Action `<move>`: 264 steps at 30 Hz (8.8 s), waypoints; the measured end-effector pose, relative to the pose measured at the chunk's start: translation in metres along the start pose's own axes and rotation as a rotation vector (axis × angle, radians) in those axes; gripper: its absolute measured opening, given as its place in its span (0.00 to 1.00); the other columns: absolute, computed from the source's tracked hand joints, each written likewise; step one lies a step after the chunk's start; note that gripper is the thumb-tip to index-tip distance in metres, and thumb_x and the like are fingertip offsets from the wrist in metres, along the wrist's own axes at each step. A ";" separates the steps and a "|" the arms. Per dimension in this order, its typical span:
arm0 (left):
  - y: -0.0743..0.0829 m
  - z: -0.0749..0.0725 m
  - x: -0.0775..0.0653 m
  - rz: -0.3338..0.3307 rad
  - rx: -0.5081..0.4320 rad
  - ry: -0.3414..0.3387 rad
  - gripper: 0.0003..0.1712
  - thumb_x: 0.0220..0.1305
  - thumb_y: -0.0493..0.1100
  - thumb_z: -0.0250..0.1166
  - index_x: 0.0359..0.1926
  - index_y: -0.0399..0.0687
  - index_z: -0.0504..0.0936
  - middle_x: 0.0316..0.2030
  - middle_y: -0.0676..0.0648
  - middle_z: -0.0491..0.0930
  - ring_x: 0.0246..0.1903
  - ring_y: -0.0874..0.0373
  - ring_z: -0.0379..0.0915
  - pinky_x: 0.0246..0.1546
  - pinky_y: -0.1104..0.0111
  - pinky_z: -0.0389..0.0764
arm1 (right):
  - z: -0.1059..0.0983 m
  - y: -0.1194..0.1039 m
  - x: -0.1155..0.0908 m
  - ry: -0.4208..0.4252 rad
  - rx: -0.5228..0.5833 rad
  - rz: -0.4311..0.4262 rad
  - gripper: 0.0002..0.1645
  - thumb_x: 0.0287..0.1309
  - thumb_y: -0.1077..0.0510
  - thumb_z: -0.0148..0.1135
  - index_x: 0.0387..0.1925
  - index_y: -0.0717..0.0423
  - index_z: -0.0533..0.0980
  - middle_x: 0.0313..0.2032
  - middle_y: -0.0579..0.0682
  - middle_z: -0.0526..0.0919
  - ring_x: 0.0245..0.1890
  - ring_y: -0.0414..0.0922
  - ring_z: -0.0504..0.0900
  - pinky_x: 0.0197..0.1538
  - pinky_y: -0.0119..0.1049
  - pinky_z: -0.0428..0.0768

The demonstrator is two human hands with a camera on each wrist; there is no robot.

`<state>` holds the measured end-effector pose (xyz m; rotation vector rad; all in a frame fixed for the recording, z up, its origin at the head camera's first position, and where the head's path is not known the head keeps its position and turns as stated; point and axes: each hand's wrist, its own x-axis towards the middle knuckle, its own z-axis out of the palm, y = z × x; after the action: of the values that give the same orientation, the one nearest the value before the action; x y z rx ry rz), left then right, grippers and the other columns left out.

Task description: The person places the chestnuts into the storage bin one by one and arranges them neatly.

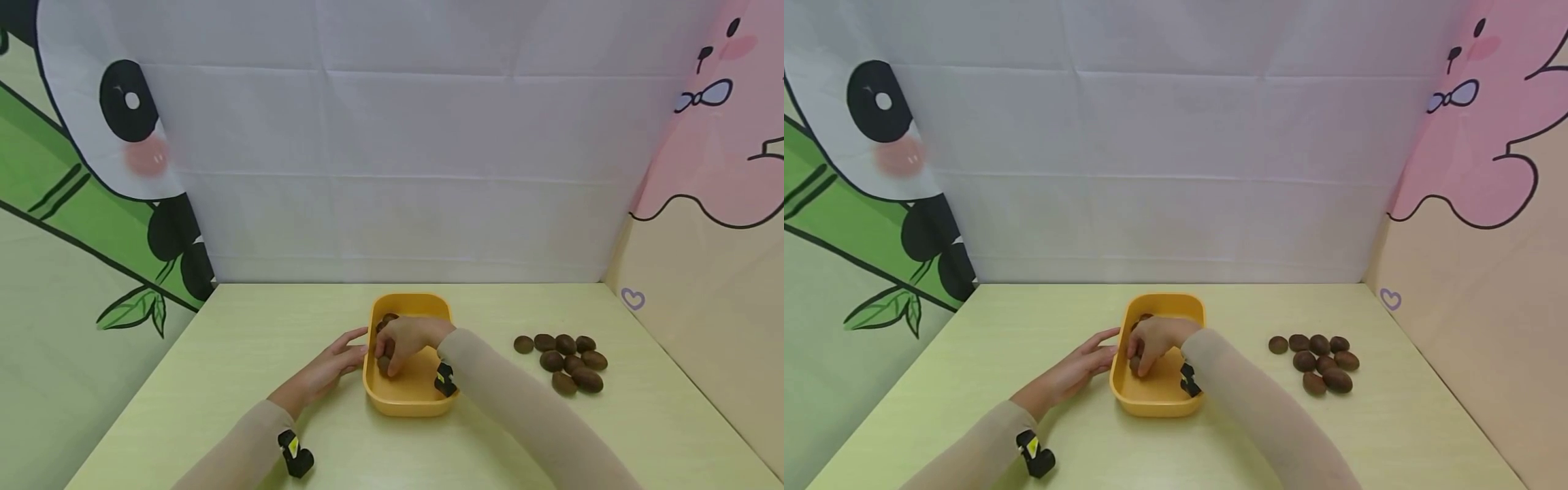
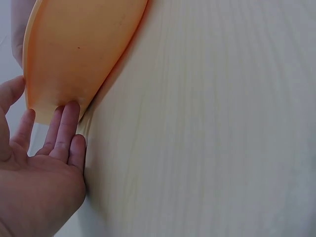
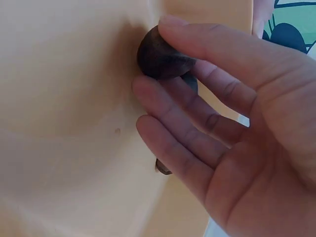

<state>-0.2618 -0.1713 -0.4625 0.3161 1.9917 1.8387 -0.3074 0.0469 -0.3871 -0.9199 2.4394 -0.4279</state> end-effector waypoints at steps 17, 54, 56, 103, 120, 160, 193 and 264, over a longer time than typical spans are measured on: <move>0.003 0.000 -0.003 0.007 0.000 -0.005 0.37 0.76 0.53 0.56 0.78 0.52 0.53 0.65 0.37 0.71 0.63 0.45 0.69 0.72 0.44 0.49 | 0.002 0.001 0.004 0.074 -0.010 -0.005 0.18 0.49 0.54 0.80 0.40 0.47 0.81 0.35 0.40 0.78 0.36 0.37 0.75 0.43 0.30 0.75; 0.001 -0.001 -0.003 0.002 -0.010 0.021 0.37 0.74 0.52 0.59 0.77 0.53 0.55 0.62 0.39 0.74 0.58 0.47 0.74 0.70 0.48 0.57 | -0.057 0.137 -0.136 0.189 0.131 0.144 0.17 0.60 0.57 0.71 0.49 0.55 0.80 0.41 0.47 0.82 0.43 0.46 0.80 0.50 0.46 0.78; 0.001 -0.001 -0.002 0.004 -0.009 0.023 0.37 0.74 0.51 0.59 0.77 0.52 0.55 0.62 0.38 0.74 0.58 0.47 0.74 0.70 0.48 0.57 | -0.051 0.151 -0.143 0.202 0.134 0.169 0.18 0.60 0.57 0.71 0.50 0.57 0.79 0.42 0.47 0.82 0.44 0.46 0.79 0.50 0.47 0.77; -0.001 0.000 -0.002 0.004 -0.010 0.022 0.37 0.75 0.51 0.59 0.77 0.52 0.55 0.63 0.39 0.73 0.59 0.47 0.73 0.70 0.48 0.58 | -0.046 0.143 -0.148 0.299 0.175 0.054 0.22 0.57 0.52 0.74 0.51 0.56 0.83 0.42 0.42 0.85 0.41 0.43 0.84 0.48 0.42 0.81; 0.000 0.001 -0.002 -0.006 -0.011 0.037 0.37 0.74 0.52 0.59 0.77 0.54 0.56 0.63 0.40 0.73 0.60 0.46 0.73 0.71 0.47 0.56 | -0.010 0.061 -0.101 0.319 0.254 -0.207 0.19 0.58 0.49 0.73 0.51 0.47 0.82 0.47 0.40 0.83 0.40 0.40 0.83 0.45 0.37 0.82; 0.001 0.001 -0.003 0.004 -0.019 0.025 0.36 0.75 0.52 0.58 0.77 0.52 0.55 0.64 0.38 0.73 0.63 0.45 0.69 0.71 0.45 0.53 | 0.054 0.001 -0.036 0.287 0.107 -0.256 0.13 0.56 0.61 0.74 0.44 0.55 0.83 0.39 0.43 0.84 0.37 0.34 0.82 0.41 0.24 0.79; -0.001 -0.001 -0.003 0.028 -0.012 0.005 0.36 0.76 0.51 0.57 0.78 0.50 0.54 0.65 0.36 0.71 0.63 0.45 0.70 0.70 0.48 0.57 | 0.012 0.118 -0.204 0.442 0.105 -0.001 0.13 0.61 0.56 0.70 0.47 0.53 0.81 0.40 0.46 0.84 0.39 0.39 0.83 0.43 0.36 0.83; -0.002 -0.001 -0.001 0.017 -0.002 0.016 0.37 0.75 0.52 0.57 0.78 0.50 0.54 0.65 0.36 0.71 0.62 0.45 0.71 0.70 0.48 0.57 | -0.049 0.042 -0.044 0.385 0.125 -0.059 0.24 0.57 0.57 0.75 0.55 0.57 0.81 0.47 0.46 0.84 0.45 0.43 0.84 0.48 0.36 0.82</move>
<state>-0.2612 -0.1728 -0.4638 0.3194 2.0037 1.8584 -0.3275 0.1129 -0.3503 -0.9267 2.6903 -0.8370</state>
